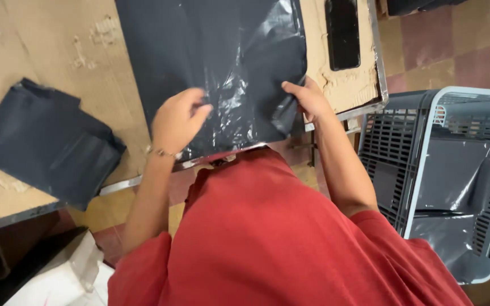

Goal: Folding plastic bags and placing them in a bin.

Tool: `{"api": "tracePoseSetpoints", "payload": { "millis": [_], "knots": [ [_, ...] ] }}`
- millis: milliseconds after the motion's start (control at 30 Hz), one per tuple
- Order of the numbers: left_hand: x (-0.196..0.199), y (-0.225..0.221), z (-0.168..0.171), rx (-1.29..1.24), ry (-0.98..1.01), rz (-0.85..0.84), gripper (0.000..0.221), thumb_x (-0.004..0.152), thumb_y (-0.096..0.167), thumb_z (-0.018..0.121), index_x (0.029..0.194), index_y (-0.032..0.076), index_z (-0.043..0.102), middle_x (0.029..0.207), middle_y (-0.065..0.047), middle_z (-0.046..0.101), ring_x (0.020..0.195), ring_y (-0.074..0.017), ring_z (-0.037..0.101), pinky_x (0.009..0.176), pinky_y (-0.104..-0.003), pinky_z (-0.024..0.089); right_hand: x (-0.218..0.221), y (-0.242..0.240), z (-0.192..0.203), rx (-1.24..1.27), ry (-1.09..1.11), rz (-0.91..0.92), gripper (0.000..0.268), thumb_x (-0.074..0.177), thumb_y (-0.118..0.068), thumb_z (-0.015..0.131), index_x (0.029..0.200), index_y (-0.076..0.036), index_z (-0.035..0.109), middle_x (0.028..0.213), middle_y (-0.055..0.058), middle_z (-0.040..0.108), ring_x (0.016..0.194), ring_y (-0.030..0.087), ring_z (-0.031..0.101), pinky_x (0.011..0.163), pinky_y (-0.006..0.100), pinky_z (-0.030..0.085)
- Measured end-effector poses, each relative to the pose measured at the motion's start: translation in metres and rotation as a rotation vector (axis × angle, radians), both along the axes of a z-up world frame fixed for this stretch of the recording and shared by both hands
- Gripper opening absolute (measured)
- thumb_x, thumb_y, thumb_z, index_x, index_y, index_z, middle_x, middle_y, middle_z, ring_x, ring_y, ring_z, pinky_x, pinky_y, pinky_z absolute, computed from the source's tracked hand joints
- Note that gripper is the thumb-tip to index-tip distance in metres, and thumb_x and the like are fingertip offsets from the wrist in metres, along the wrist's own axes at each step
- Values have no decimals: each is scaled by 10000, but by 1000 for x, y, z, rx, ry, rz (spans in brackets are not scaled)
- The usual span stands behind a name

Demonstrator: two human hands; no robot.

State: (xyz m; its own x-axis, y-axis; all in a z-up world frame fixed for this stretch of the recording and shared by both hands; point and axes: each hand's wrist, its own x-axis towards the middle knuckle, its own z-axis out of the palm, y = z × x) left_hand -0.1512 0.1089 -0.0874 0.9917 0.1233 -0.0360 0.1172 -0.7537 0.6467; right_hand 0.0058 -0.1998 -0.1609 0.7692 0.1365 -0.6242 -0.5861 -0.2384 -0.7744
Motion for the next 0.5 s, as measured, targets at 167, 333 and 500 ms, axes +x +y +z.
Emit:
{"api": "tracePoseSetpoints", "payload": {
  "millis": [167, 333, 500],
  "knots": [
    [-97, 39, -75, 262, 120, 235, 422, 917, 390, 767, 1239, 142, 650, 1119, -52, 672, 1076, -300, 643, 790, -446, 612, -8, -27, -33, 171, 128, -162, 465, 856, -128, 791, 1273, -26, 611, 1091, 149, 674, 948, 339, 753, 741, 470, 660],
    [-125, 30, -86, 355, 69, 324, 511, 864, 385, 811, 1271, 135, 629, 1201, -47, 616, 1154, -300, 574, 775, -463, 629, -14, -45, -64, -494, -322, 205, 445, 835, -294, 810, 1170, -19, 711, 1071, 234, 722, 1070, 420, 697, 859, 518, 575],
    [-135, 21, -88, 560, 21, 271, 536, 796, 392, 825, 1258, 188, 643, 1270, 10, 596, 1186, -248, 541, 768, -416, 631, -15, -24, -48, -796, -517, 158, 756, 796, -416, 865, 1310, 48, 563, 1217, 266, 631, 1172, 459, 642, 1003, 567, 523]
  ]
}}
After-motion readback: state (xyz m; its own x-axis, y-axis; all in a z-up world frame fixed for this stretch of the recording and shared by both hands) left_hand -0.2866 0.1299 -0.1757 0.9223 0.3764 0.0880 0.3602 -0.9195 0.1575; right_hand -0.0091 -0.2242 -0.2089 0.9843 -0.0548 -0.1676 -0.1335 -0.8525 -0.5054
